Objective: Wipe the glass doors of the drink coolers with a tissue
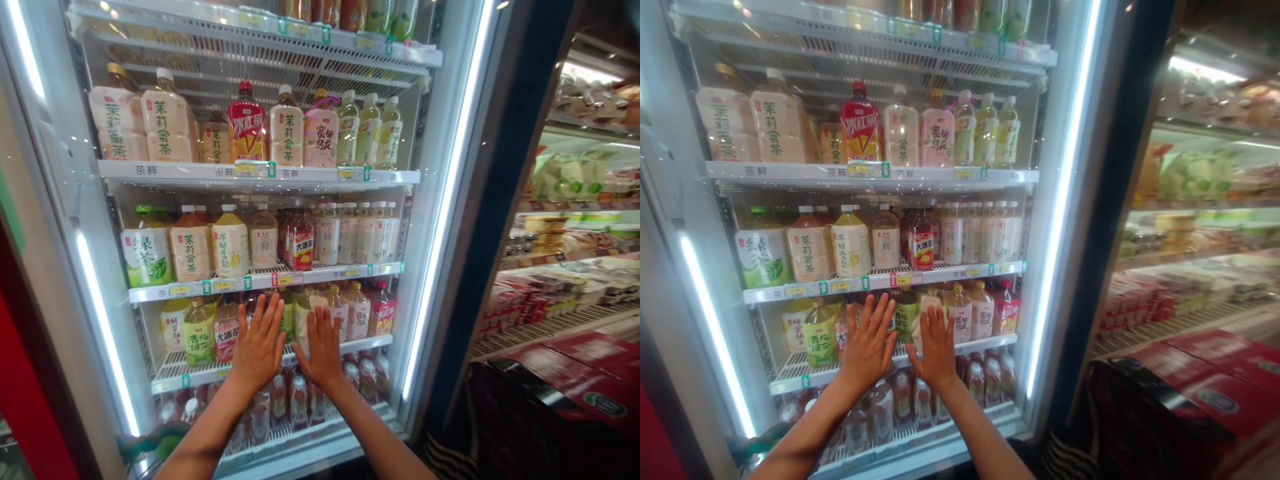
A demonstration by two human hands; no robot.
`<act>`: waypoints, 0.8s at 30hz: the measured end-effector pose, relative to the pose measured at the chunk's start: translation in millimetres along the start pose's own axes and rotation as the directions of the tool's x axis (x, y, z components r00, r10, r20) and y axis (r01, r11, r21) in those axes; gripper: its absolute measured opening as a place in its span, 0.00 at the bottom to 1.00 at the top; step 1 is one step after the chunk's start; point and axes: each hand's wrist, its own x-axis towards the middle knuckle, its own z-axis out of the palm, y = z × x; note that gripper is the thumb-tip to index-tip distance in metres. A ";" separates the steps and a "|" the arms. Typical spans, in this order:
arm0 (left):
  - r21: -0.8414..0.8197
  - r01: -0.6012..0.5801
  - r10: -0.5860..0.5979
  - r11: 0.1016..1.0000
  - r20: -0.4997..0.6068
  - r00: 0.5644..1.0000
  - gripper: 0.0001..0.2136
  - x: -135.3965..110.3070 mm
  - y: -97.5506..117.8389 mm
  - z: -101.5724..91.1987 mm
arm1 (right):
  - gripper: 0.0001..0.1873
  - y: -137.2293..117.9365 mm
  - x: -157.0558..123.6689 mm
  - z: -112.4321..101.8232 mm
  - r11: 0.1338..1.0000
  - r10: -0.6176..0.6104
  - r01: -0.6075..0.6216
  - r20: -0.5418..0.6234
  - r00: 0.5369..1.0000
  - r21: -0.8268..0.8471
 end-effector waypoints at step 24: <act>0.040 -0.051 0.051 0.998 0.009 0.999 0.35 0.6 -3.4 14.2 | 0.46 49.6 56.8 9.3 0.996 0.091 -0.091 -0.024 0.996 -0.013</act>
